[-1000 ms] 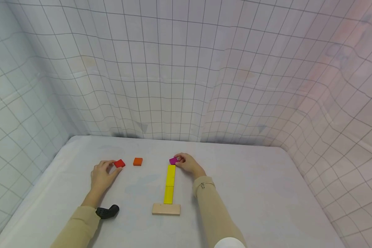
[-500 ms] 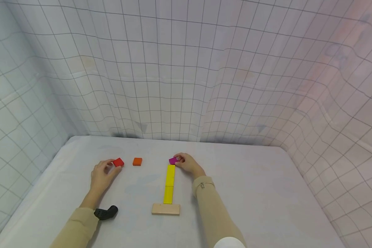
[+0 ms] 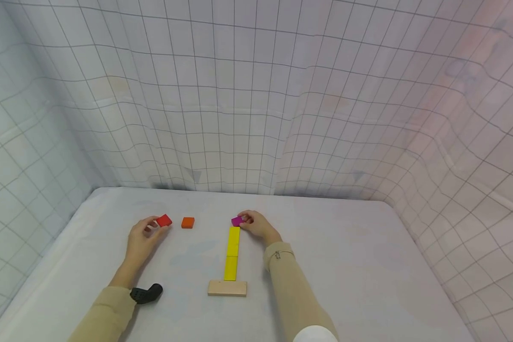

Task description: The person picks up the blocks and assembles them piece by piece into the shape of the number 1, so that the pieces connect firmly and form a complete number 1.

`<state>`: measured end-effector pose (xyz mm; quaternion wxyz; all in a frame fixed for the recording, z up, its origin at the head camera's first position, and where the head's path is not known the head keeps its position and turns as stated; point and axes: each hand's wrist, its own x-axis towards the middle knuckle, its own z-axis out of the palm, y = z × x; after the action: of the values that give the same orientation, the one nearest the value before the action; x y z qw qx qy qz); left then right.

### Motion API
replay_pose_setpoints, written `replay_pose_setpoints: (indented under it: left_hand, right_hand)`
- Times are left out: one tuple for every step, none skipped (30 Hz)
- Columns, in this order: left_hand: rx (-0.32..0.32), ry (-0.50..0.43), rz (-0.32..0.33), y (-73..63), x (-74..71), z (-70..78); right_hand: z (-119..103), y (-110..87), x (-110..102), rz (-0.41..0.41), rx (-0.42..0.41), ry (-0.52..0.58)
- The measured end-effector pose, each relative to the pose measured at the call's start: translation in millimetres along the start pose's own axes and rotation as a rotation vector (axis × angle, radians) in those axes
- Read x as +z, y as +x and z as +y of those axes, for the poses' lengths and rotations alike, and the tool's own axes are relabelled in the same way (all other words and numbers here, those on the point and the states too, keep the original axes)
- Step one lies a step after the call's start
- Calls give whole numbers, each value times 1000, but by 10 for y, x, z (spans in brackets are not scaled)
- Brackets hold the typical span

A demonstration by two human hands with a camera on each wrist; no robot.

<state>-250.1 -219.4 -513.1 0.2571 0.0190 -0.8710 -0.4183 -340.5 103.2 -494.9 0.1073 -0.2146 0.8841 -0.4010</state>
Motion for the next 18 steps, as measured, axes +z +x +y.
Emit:
replay_pose_setpoints:
  left_hand:
    - [4,-2,-3,9,12,19]
    - [7,-9,-8,18,26,42]
    - [8,-18,-14,26,41,66]
    - [10,-28,-22,33,57,92]
    - [9,-37,-32,37,75,120]
    - [8,-44,-44,39,96,144]
    - [5,-52,-55,38,117,169]
    - [0,-58,-68,37,140,192]
    - [-4,-61,-79,36,164,214]
    - [-5,-65,-89,35,189,234]
    - [-4,-66,-97,35,215,251]
    - [-1,-73,-101,36,242,266]
    - [5,-79,-102,38,269,281]
    - [14,-81,-101,41,295,293]
    - [25,-83,-100,46,323,303]
    - [35,-88,-97,51,348,316]
    - [45,-87,-94,56,371,329]
    - [52,-91,-95,61,394,342]
  right_hand:
    - [2,1,0,-2,4,3]
    - [4,1,-1,-3,5,5]
    - [4,1,-1,-4,6,6]
    - [3,0,-2,-3,7,7]
    - [1,0,-3,-4,8,6]
    - [1,-2,-3,-4,6,5]
    - [-1,-2,-4,-4,8,3]
    - [-5,-4,-4,-2,6,1]
    - [-9,-4,-5,-2,7,0]
    - [-14,-6,-7,-2,8,1]
    - [-19,-9,-9,-3,7,2]
    - [-23,-11,-9,-2,4,1]
    - [-29,-13,-11,-1,6,2]
    - [-34,-14,-12,-1,7,4]
    - [-37,-14,-13,-1,9,4]
    - [-40,-15,-13,-1,11,4]
    - [-41,-16,-14,-1,12,2]
    - [-42,-15,-13,0,15,2]
